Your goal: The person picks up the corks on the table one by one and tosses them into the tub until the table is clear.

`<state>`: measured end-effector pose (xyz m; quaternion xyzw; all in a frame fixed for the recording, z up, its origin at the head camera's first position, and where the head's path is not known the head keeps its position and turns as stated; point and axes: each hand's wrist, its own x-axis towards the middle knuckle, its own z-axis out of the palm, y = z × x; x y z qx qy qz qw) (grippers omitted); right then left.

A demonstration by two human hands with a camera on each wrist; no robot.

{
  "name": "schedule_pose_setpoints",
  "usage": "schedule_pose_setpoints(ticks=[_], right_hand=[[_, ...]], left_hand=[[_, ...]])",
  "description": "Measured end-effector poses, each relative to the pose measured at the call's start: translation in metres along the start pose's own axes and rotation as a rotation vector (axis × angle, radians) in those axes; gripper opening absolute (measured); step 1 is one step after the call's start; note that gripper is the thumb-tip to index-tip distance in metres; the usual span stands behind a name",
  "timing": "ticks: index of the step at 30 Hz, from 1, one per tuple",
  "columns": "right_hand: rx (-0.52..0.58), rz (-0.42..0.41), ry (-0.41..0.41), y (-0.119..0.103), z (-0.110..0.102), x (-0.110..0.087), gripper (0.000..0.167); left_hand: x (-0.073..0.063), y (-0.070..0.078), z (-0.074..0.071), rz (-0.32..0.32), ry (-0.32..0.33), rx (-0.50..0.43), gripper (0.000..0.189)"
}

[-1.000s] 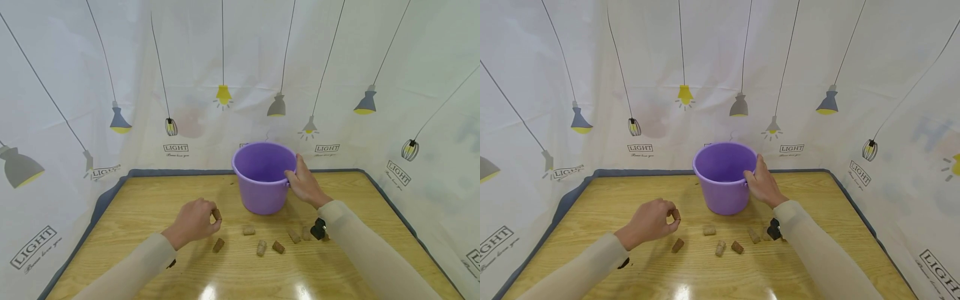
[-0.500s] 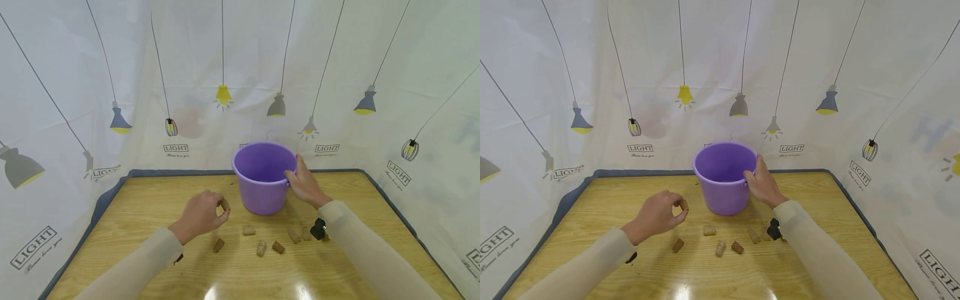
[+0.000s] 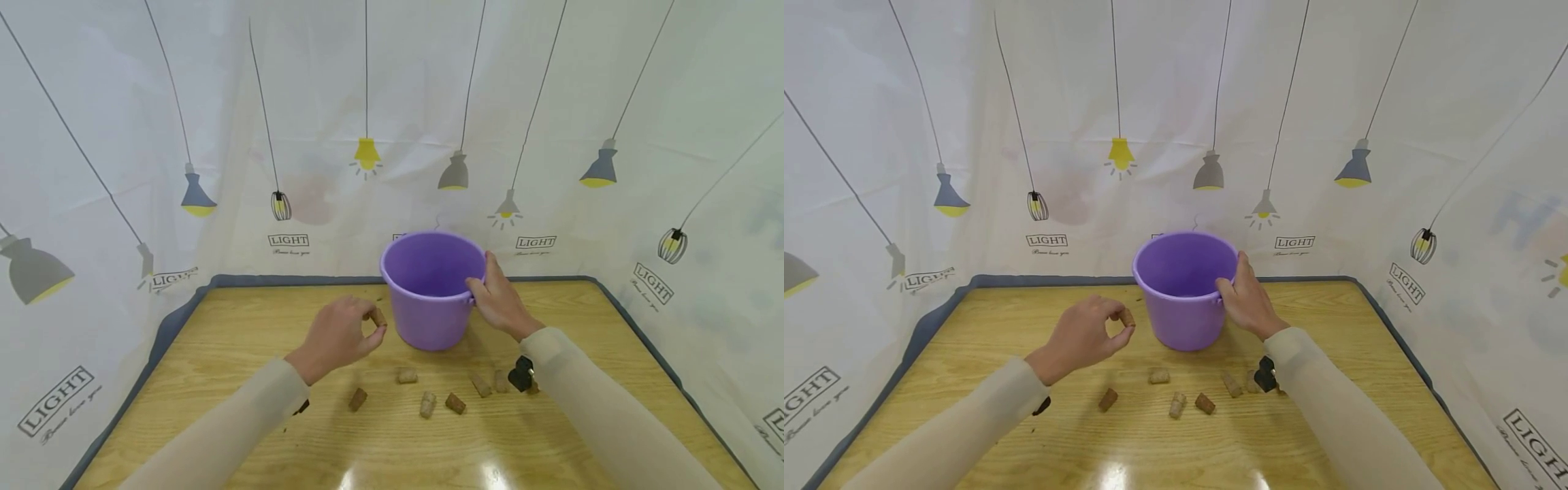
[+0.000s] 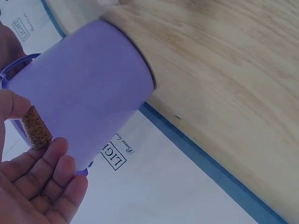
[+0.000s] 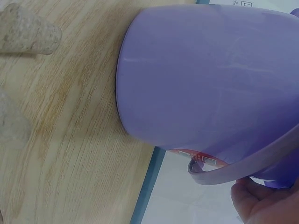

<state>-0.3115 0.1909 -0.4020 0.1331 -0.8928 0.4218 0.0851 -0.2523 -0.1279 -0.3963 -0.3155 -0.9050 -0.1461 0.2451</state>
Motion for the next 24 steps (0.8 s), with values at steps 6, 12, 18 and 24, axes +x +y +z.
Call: schedule_pose_setpoints(ticks=[6,12,18,24], right_hand=[[0.025,-0.011,-0.004,0.0,0.0,0.001,0.079],[0.035,-0.017,-0.007,0.0,0.0,0.001,0.078],[0.015,-0.003,-0.006,0.0,-0.001,0.0,0.08],[0.015,-0.008,-0.009,-0.001,-0.001,0.0,0.079]], left_hand=[[0.011,0.001,-0.001,0.03,0.068,0.001,0.01],[0.022,0.003,-0.005,0.054,0.098,-0.007,0.012],[0.033,0.007,-0.007,0.086,0.133,-0.017,0.009],[0.042,0.01,-0.008,0.112,0.165,-0.018,0.006]])
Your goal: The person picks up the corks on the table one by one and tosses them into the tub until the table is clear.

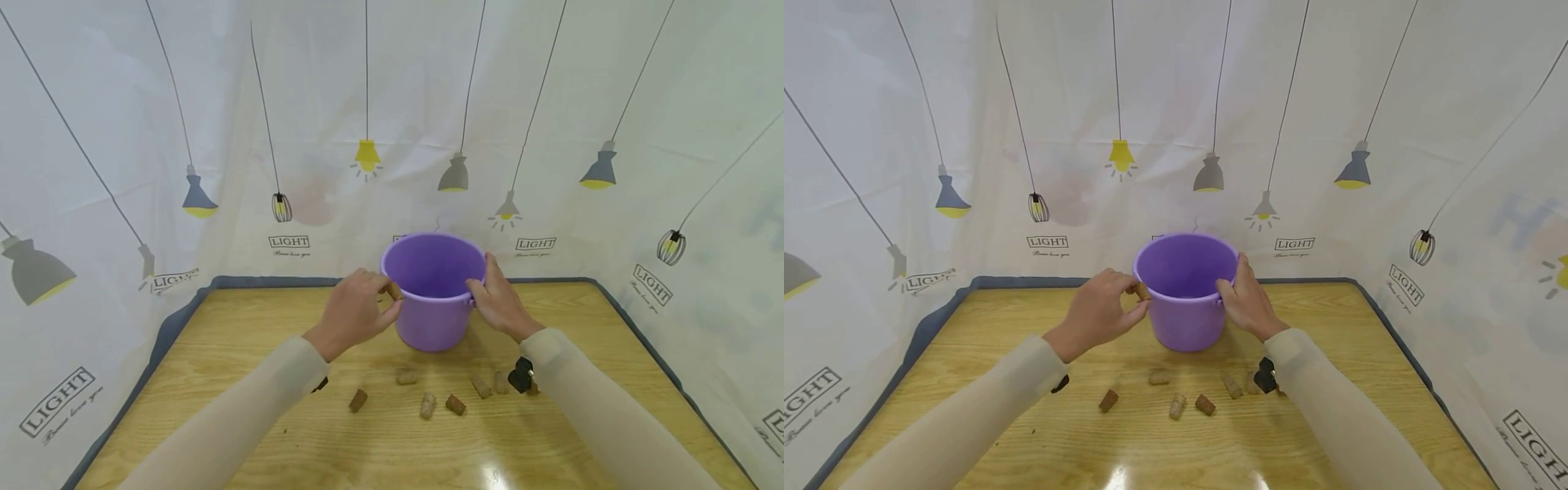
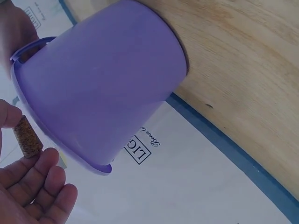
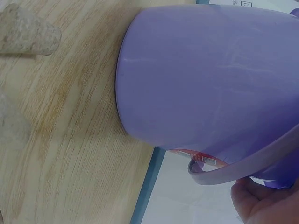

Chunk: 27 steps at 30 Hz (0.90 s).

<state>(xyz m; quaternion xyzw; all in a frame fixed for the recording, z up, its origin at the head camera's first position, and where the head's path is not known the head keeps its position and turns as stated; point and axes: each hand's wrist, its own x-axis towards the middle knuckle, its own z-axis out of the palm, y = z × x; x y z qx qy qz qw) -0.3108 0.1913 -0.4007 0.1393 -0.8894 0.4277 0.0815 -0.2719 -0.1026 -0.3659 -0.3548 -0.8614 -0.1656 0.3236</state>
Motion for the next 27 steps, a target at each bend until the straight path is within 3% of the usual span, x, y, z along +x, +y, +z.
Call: schedule_pose_setpoints(ticks=[16,27], right_hand=[[-0.015,0.009,0.011,0.0,0.0,0.0,0.08],[-0.017,0.02,0.004,0.0,0.0,0.0,0.081]], left_hand=[[0.025,0.003,0.004,-0.014,0.005,0.001,0.007],[0.033,0.002,0.01,-0.03,-0.003,-0.012,0.006]])
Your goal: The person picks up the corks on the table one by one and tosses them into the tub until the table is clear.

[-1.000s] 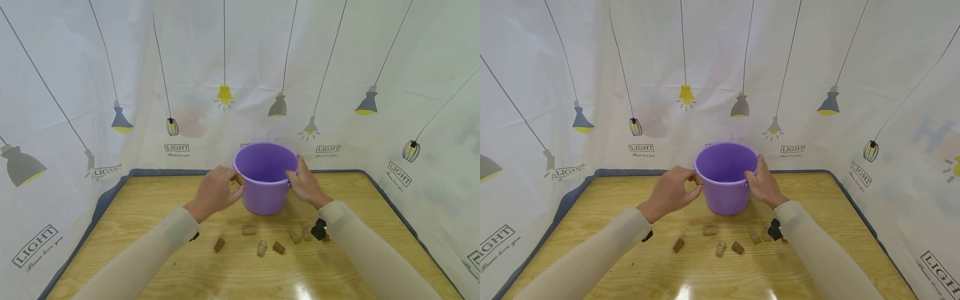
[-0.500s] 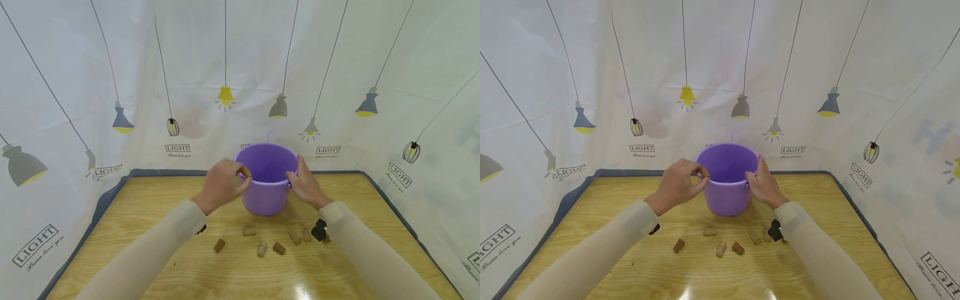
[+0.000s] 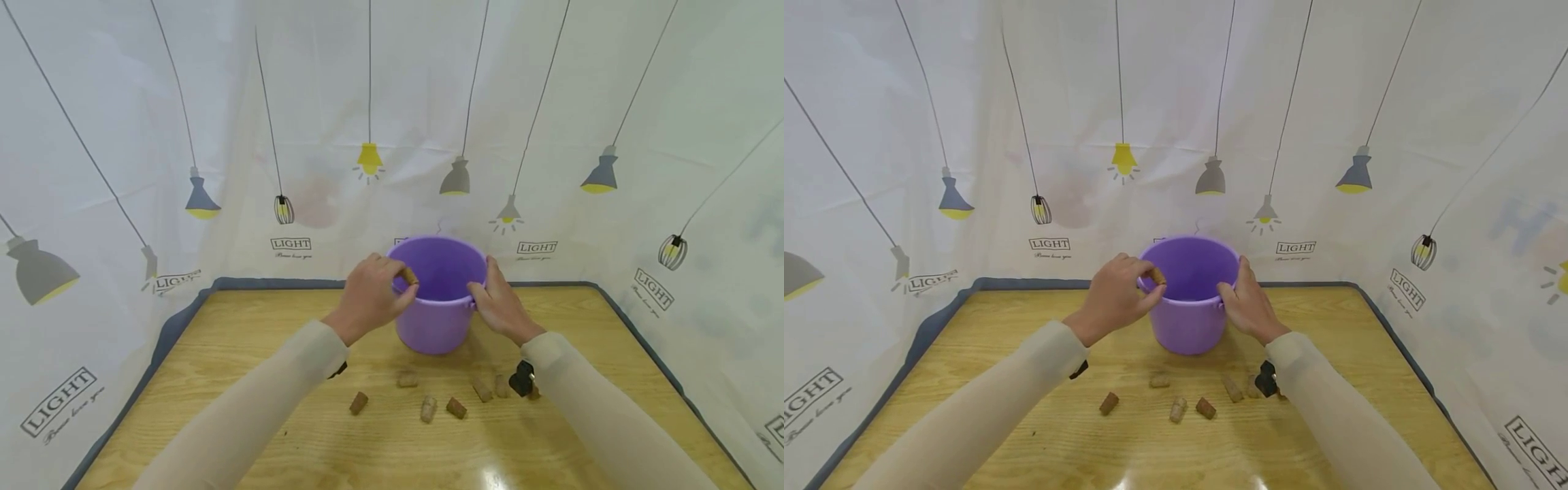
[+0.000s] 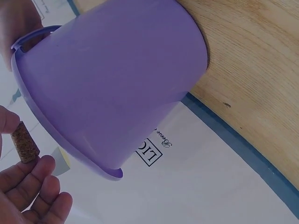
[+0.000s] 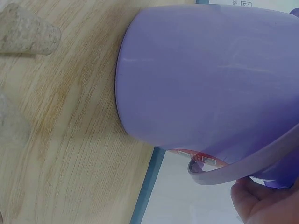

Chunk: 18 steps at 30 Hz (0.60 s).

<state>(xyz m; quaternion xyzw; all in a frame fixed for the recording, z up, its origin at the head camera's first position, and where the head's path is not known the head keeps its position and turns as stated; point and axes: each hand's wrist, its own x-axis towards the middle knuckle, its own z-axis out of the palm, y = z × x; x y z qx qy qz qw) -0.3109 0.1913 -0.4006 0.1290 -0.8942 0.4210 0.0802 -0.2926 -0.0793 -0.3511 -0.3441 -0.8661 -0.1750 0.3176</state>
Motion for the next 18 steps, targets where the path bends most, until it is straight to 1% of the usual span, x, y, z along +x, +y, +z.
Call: schedule_pose_setpoints(ticks=[6,9,12,18], right_hand=[[0.005,-0.015,0.001,0.001,0.001,0.0,0.08],[0.008,-0.021,0.004,0.001,0.001,0.0,0.08],[0.01,-0.026,0.009,0.001,0.001,0.001,0.079],[0.001,-0.019,0.012,0.002,0.001,0.001,0.079]], left_hand=[[0.006,0.0,0.003,0.012,0.011,0.021,0.006],[0.009,0.001,0.003,0.008,0.012,0.034,0.006],[0.012,0.001,0.004,-0.003,0.006,0.045,0.006],[0.018,0.004,0.007,-0.03,-0.028,0.054,0.009]])
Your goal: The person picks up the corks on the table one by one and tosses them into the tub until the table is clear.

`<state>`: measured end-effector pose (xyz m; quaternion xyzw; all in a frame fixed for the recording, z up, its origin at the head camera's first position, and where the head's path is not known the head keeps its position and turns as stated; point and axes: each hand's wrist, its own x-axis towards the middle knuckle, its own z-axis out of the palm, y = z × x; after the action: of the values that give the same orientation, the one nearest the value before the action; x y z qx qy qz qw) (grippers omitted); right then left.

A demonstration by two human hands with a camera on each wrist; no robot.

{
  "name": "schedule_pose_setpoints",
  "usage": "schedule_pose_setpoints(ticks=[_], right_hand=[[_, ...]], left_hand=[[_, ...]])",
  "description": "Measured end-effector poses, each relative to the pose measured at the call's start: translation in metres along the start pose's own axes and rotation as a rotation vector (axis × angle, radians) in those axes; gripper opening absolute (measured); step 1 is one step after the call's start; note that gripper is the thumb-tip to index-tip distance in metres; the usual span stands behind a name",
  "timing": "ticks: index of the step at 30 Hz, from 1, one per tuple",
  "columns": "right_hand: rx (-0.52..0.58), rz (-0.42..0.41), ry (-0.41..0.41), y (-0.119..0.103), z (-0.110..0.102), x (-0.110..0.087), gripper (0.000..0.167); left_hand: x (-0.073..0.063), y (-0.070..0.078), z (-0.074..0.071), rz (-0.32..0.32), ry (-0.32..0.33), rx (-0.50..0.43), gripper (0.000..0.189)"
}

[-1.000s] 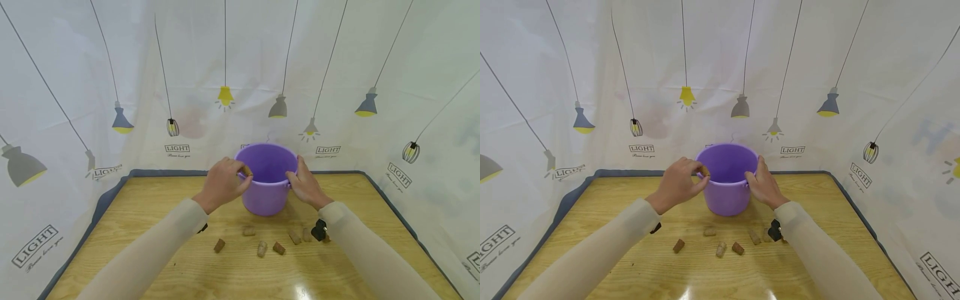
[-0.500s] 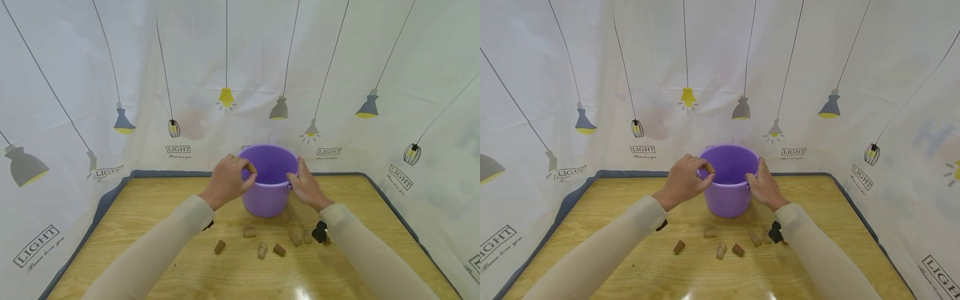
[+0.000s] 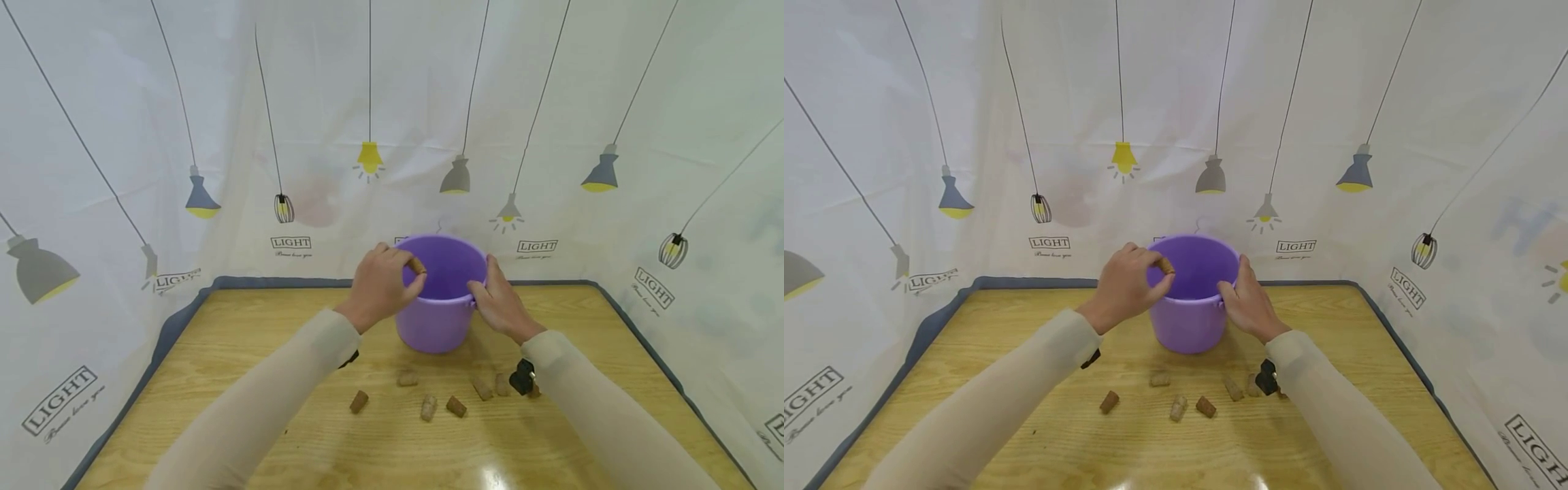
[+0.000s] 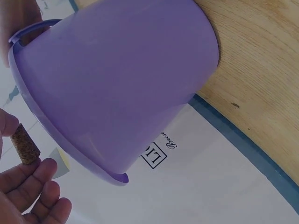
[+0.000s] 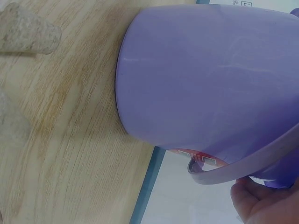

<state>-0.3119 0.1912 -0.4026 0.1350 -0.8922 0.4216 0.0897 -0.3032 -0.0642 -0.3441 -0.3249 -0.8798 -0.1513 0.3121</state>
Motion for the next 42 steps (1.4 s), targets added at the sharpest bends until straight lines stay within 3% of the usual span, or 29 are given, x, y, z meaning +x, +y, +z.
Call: schedule_pose_setpoints(ticks=[11,18,31,38,42], right_hand=[[0.005,0.015,-0.014,0.0,0.001,-0.002,0.08],[0.016,0.005,-0.01,0.0,0.0,-0.001,0.08],[0.032,-0.002,-0.001,-0.001,0.001,-0.001,0.077],[0.02,-0.004,-0.001,-0.001,0.0,-0.001,0.078],[0.012,-0.007,0.002,-0.001,0.001,-0.001,0.078]], left_hand=[[0.004,0.001,0.006,-0.068,-0.077,0.002,0.011],[0.01,0.0,0.012,-0.079,-0.094,0.02,0.013],[0.015,0.002,0.017,-0.126,-0.221,0.061,0.02],[0.015,0.0,0.017,-0.138,-0.261,0.107,0.049],[0.014,0.0,0.015,-0.13,-0.248,0.096,0.051]])
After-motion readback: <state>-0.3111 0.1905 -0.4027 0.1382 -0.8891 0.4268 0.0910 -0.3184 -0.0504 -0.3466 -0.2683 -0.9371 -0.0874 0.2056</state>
